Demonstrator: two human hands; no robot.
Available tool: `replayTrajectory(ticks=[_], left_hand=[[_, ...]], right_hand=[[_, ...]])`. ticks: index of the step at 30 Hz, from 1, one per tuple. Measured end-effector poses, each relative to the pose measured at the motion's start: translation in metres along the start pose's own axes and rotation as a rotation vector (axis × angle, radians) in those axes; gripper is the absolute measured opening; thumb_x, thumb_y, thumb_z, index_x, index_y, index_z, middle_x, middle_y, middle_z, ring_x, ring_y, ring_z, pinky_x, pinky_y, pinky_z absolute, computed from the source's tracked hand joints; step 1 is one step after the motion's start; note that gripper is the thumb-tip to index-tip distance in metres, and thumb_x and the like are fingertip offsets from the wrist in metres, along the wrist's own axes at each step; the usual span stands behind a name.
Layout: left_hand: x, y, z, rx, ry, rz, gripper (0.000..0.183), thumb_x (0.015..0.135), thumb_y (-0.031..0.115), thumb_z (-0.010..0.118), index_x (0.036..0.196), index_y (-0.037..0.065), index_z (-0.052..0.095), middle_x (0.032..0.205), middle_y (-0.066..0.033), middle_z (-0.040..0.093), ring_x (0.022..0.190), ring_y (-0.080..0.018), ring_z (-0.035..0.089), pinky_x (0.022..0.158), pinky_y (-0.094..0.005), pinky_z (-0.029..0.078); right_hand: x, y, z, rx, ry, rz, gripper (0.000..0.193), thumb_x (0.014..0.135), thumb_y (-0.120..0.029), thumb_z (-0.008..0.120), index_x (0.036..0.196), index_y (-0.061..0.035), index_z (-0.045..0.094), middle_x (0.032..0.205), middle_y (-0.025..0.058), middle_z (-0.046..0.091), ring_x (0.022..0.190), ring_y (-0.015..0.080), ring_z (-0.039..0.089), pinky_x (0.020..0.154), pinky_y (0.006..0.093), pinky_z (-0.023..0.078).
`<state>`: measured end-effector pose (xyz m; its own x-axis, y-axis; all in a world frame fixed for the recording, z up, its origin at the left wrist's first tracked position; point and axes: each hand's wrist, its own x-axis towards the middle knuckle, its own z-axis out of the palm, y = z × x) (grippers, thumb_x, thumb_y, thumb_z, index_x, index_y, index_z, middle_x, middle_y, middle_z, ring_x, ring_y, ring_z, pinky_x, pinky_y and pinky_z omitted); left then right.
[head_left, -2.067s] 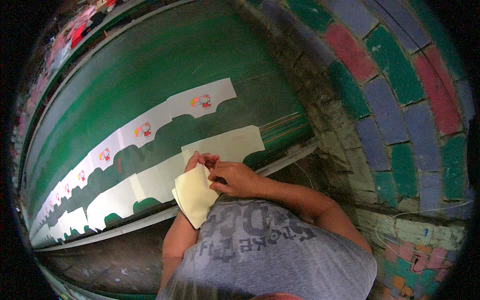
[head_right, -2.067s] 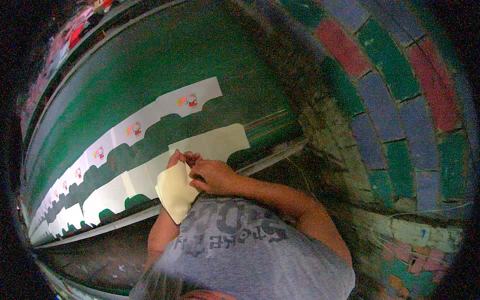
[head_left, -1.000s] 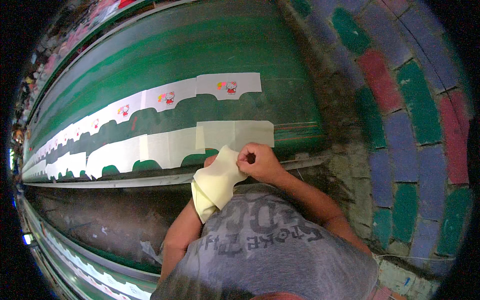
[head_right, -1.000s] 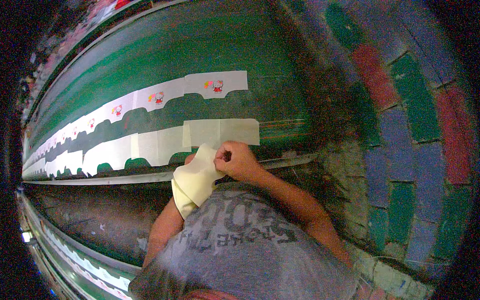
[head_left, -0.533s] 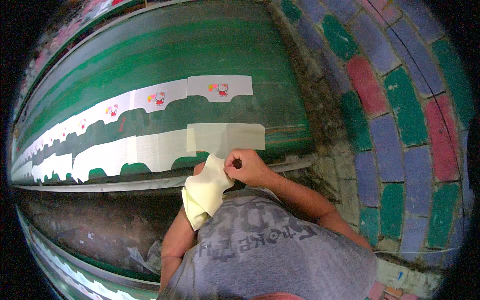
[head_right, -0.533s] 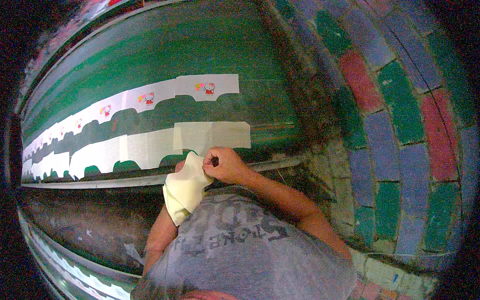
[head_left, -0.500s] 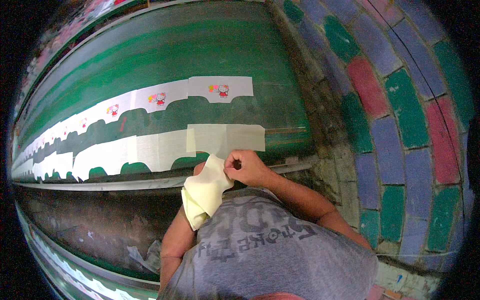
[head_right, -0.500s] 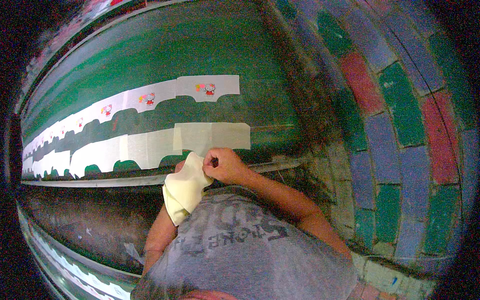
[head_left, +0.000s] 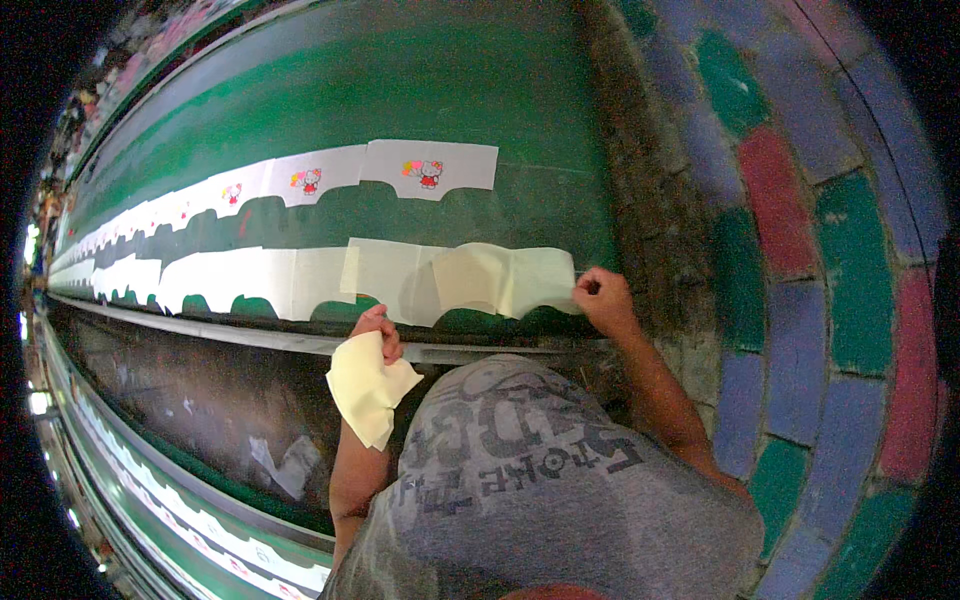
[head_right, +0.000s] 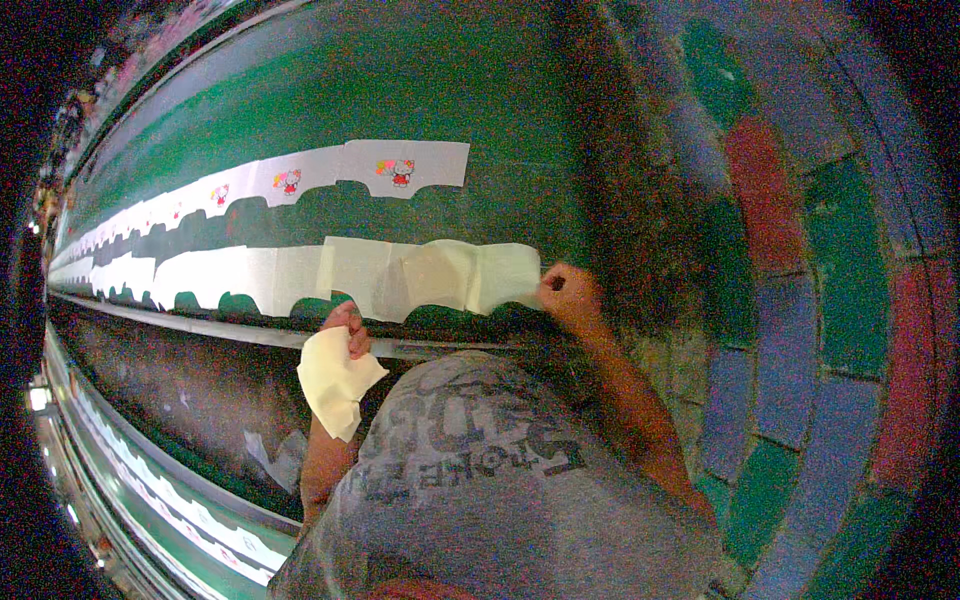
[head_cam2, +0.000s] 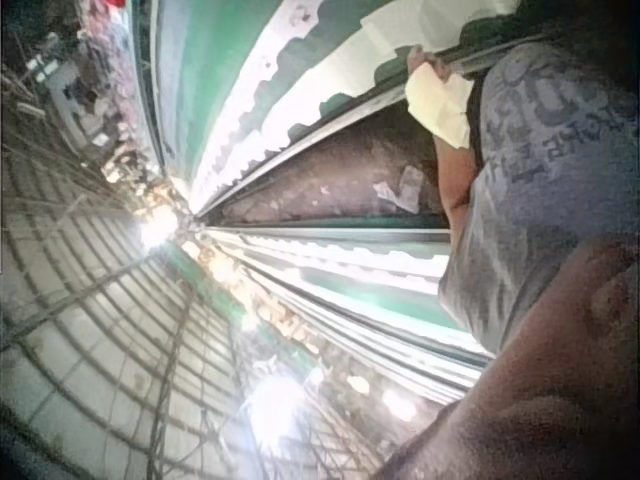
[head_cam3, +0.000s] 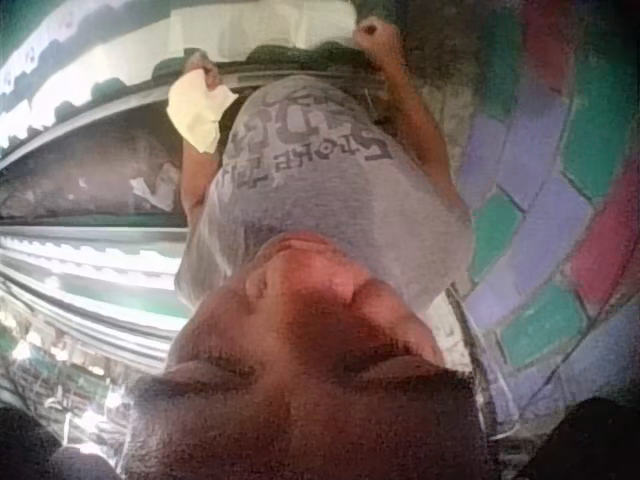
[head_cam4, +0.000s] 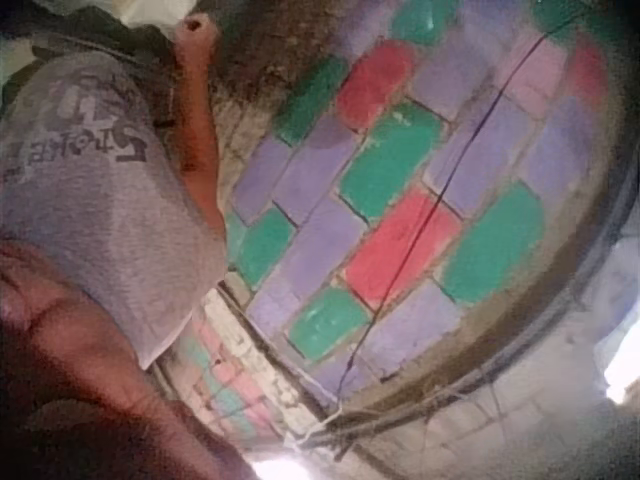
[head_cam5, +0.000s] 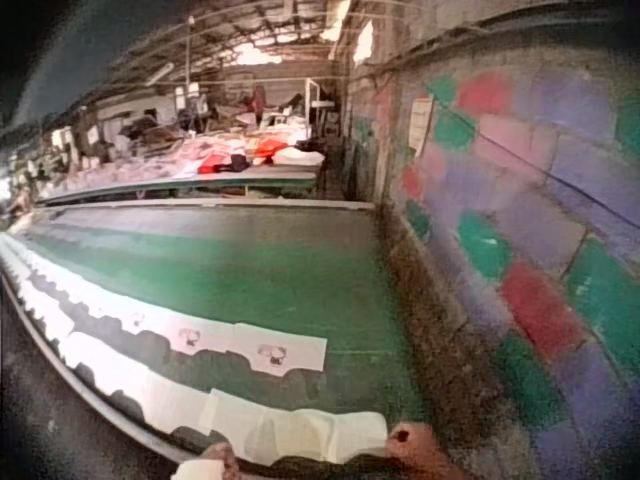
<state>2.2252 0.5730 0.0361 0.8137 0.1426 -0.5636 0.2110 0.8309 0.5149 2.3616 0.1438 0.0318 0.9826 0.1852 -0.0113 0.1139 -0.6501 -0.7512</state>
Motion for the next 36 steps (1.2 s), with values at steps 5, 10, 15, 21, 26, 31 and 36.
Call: replayTrajectory(ticks=[5, 10, 15, 21, 26, 31, 36], left_hand=[[-0.025, -0.024, 0.013, -0.086, 0.128, 0.125, 0.022, 0.114, 0.022, 0.066, 0.131, 0.009, 0.064, 0.084, -0.0035, 0.064, 0.055, -0.0143, 0.051, 0.044, -0.0301, 0.04], [-0.041, -0.03, 0.003, -0.177, 0.097, 0.131, 0.02, 0.11, 0.016, 0.066, 0.129, 0.008, 0.066, 0.085, -0.0061, 0.067, 0.055, -0.0179, 0.052, 0.044, -0.0331, 0.041], [-0.069, -0.029, 0.014, -0.236, 0.216, 0.21, 0.018, 0.11, 0.019, 0.069, 0.124, 0.008, 0.071, 0.082, -0.0045, 0.066, 0.057, -0.0178, 0.055, 0.047, -0.0315, 0.043], [-0.073, -0.009, -0.041, -0.232, 0.072, 0.347, 0.032, 0.101, 0.013, 0.075, 0.132, 0.007, 0.068, 0.087, -0.0119, 0.068, 0.063, -0.0244, 0.06, 0.052, -0.0361, 0.045], [-0.061, 0.002, -0.107, -0.424, -0.27, 0.468, 0.041, 0.096, 0.001, 0.073, 0.137, 0.009, 0.066, 0.095, -0.0193, 0.075, 0.07, -0.0376, 0.071, 0.06, -0.0514, 0.057], [-0.118, 0.052, -0.103, -0.517, -0.286, 0.654, 0.041, 0.097, 0.0, 0.071, 0.136, 0.006, 0.065, 0.102, -0.0172, 0.075, 0.083, -0.0353, 0.077, 0.071, -0.0481, 0.063], [-0.202, 0.081, -0.161, -0.327, 0.046, 1.009, 0.033, 0.1, 0.0, 0.068, 0.133, 0.002, 0.066, 0.109, -0.015, 0.075, 0.098, -0.0332, 0.079, 0.085, -0.0452, 0.066]], right_hand=[[0.006, 0.063, -0.038, -0.06, -0.055, 0.105, 0.016, 0.084, -0.014, 0.083, 0.09, -0.0015, 0.075, 0.082, 0.01, 0.075, 0.075, 0.0193, 0.071, 0.072, 0.039, 0.058], [0.032, 0.106, -0.055, -0.151, -0.037, -0.035, 0.02, 0.084, -0.018, 0.082, 0.09, -0.0008, 0.076, 0.082, 0.0131, 0.075, 0.075, 0.0247, 0.072, 0.073, 0.0419, 0.059], [0.071, 0.197, -0.086, -0.598, -0.146, -0.278, 0.048, 0.086, -0.045, 0.081, 0.094, 0.0017, 0.077, 0.089, 0.025, 0.073, 0.081, 0.0482, 0.069, 0.075, 0.0571, 0.056], [0.085, 0.065, -0.031, -0.784, -0.026, -0.335, 0.024, 0.091, -0.014, 0.08, 0.108, 0.002, 0.078, 0.105, 0.0246, 0.078, 0.091, 0.044, 0.077, 0.084, 0.053, 0.062], [0.079, -0.123, 0.108, -0.042, -0.5, -0.493, 0.033, 0.097, -0.003, 0.074, 0.129, 0.0028, 0.074, 0.113, 0.0172, 0.078, 0.106, 0.0286, 0.079, 0.094, 0.0414, 0.064], [-0.036, -0.278, 0.242, 0.702, -1.402, -0.168, 0.06, 0.101, -0.018, 0.079, 0.152, 0.0037, 0.058, 0.132, 0.0142, 0.076, 0.12, 0.0271, 0.075, 0.106, 0.041, 0.06], [-0.102, -0.364, 0.314, 0.498, -1.985, 0.046, 0.052, 0.101, -0.022, 0.079, 0.143, 0.0055, 0.065, 0.125, 0.013, 0.08, 0.11, 0.0235, 0.077, 0.106, 0.0398, 0.059]])
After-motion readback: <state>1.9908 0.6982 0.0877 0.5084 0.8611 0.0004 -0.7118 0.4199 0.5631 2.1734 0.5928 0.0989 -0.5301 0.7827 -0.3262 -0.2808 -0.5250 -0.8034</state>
